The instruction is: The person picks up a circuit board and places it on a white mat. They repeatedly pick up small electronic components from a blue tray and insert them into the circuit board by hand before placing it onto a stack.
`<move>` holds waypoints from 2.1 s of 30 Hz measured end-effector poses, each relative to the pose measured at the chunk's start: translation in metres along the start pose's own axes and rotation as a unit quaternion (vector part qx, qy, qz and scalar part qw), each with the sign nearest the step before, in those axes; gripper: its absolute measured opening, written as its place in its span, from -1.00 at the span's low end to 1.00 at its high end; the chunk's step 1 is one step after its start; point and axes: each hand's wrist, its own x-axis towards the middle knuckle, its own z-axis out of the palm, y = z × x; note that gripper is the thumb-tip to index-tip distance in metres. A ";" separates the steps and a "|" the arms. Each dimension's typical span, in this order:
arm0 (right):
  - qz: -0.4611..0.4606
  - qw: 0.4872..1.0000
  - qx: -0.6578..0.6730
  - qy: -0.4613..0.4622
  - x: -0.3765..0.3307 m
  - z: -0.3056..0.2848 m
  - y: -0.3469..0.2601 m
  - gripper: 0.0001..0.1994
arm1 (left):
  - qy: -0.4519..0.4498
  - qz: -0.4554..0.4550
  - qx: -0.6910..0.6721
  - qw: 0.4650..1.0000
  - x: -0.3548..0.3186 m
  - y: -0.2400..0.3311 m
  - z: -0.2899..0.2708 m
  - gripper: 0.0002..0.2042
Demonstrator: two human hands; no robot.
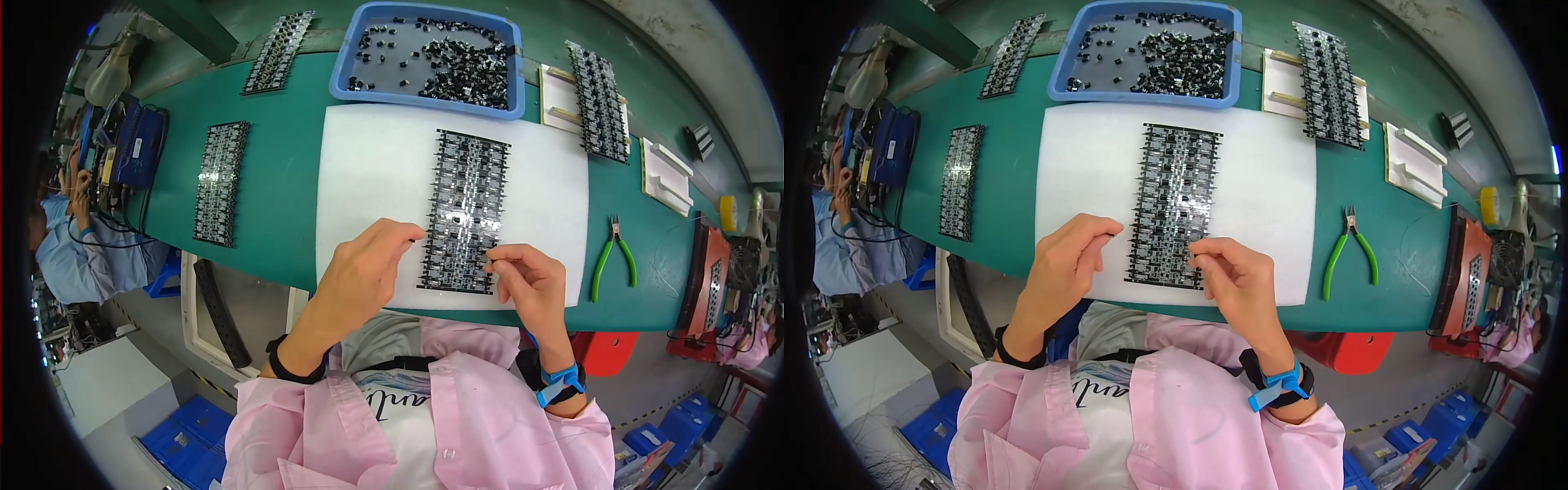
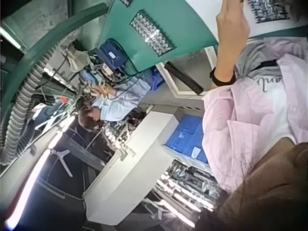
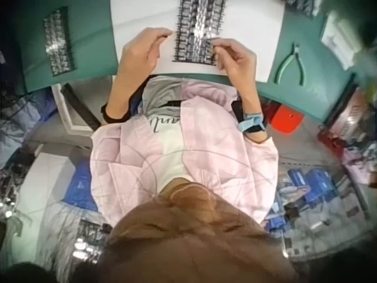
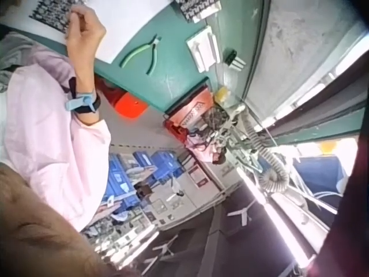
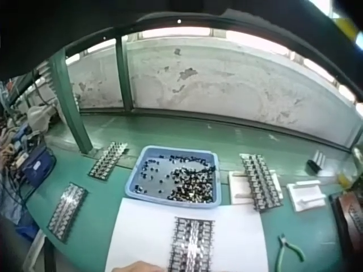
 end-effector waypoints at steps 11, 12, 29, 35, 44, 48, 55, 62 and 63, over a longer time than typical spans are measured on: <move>-0.041 0.999 -0.001 0.010 0.006 0.004 -0.001 -0.91 | -0.012 -0.034 0.021 0.999 0.003 0.000 -0.010 -0.89; -0.043 0.999 0.012 0.016 0.006 0.003 -0.001 -0.91 | -0.010 -0.036 0.020 0.999 0.003 -0.003 -0.010 -0.89; -0.028 0.994 -0.107 -0.007 0.007 0.006 -0.003 -0.96 | -0.008 -0.078 -0.069 0.995 -0.001 -0.015 -0.005 -0.91; -0.241 0.927 -0.287 0.019 0.015 0.021 0.005 -0.89 | 0.054 0.013 0.050 0.997 -0.007 -0.026 -0.003 -0.90; -0.254 0.900 -0.351 0.052 0.013 0.023 0.011 -0.87 | 0.059 -0.009 0.092 0.994 -0.014 -0.027 -0.005 -0.90; -0.252 0.899 -0.354 0.057 0.014 0.024 0.011 -0.87 | 0.064 -0.011 0.087 0.994 -0.013 -0.028 -0.005 -0.90; -0.266 0.883 -0.384 0.050 0.013 0.025 0.006 -0.87 | 0.061 -0.004 0.080 0.995 -0.014 -0.030 -0.004 -0.92; -0.272 0.859 -0.433 0.011 0.014 0.021 0.000 -0.88 | 0.052 -0.011 0.074 0.996 -0.014 -0.027 -0.006 -0.91; -0.271 0.858 -0.436 0.006 0.014 0.020 -0.001 -0.88 | 0.053 -0.011 0.070 0.996 -0.013 -0.027 -0.006 -0.91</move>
